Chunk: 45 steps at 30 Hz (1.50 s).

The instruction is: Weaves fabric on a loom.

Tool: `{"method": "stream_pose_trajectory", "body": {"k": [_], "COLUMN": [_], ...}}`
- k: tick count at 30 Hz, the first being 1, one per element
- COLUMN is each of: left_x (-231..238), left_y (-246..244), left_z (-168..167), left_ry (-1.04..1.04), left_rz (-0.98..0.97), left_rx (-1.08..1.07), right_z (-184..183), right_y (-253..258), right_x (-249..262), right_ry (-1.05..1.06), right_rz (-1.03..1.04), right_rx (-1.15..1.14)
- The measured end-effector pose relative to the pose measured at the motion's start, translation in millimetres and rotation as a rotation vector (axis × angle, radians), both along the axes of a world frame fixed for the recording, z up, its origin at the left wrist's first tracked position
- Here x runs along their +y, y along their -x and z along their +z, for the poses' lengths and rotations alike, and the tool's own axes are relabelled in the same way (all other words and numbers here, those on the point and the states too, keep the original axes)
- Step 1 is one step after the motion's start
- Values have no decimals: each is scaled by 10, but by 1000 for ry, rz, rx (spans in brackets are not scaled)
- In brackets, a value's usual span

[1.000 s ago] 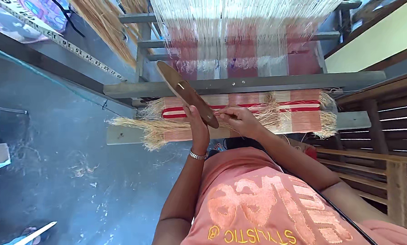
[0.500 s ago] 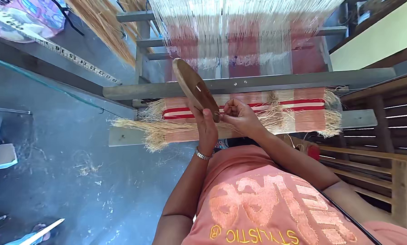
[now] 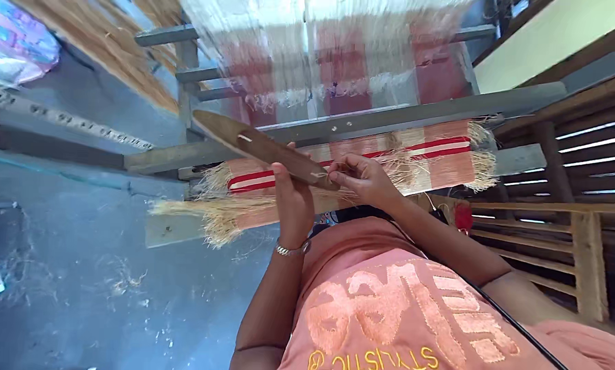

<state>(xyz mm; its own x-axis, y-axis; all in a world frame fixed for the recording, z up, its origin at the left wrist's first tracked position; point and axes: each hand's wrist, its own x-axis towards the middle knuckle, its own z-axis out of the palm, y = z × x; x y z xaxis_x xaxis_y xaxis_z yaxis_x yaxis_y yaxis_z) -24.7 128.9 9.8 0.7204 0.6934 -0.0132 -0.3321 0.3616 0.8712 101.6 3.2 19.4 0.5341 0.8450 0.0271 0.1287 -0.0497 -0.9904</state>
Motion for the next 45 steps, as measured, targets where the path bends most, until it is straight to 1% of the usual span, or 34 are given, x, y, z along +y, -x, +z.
{"method": "stream_pose_trajectory", "body": {"k": [2,3,5,10,13,15,17,19,21,22,23,24,26,28,30,32,35,38,42,45], "left_x": [-16,-37,-102,-295,-365,-432,-497,-557,-564,-518,-434,-299,68,454,778,981,1298,1687,2117,2284], "left_y": [4,0,-18,-164,-261,-344,-422,-500,-526,-513,-477,-414,-274,-276,-371,-545,-821,-1196,-1566,-1582], "left_z": [35,34,14,-8,-99,-132,-192,-252,-286,-290,-314,-368,-505,-540,-511,-478,-465,-451,-488,-448], "left_ry": [171,228,316,445,357,275,151,-30,-267,-361,-407,-418,-283,-136,-98,-96,-133,-267,-356,-347], "left_rz": [-47,-74,-104,-70,-104,-108,-134,-162,-239,-278,-271,-217,38,310,417,442,358,318,410,403], "left_rx": [-21,-38,-70,-124,-145,-123,-113,-82,8,66,122,176,317,453,470,429,425,501,598,650], "right_z": [50,68,85,26,-17,-37,8,79,69,46,22,7,-56,-92,-84,-79,-134,-222,-514,-668], "right_y": [-59,-79,-114,-167,-176,-192,-198,-216,-317,-419,-558,-721,-1108,-1470,-1746,-1988,-2418,-2885,-3524,-3826], "right_x": [-100,-142,-216,-317,-392,-459,-513,-541,-609,-698,-842,-1036,-1581,-2189,-2641,-2870,-2910,-2733,-2472,-2240], "right_ry": [-28,-52,-97,-223,-235,-285,-374,-403,-362,-341,-331,-318,-275,-260,-292,-322,-371,-384,-496,-508], "right_rz": [13,22,12,-208,-370,-404,-423,-513,-602,-637,-685,-766,-986,-1201,-1361,-1458,-1474,-1471,-1549,-1595], "right_rx": [-62,-32,134,627,720,768,884,951,911,855,792,713,544,418,347,309,274,251,259,315]}}
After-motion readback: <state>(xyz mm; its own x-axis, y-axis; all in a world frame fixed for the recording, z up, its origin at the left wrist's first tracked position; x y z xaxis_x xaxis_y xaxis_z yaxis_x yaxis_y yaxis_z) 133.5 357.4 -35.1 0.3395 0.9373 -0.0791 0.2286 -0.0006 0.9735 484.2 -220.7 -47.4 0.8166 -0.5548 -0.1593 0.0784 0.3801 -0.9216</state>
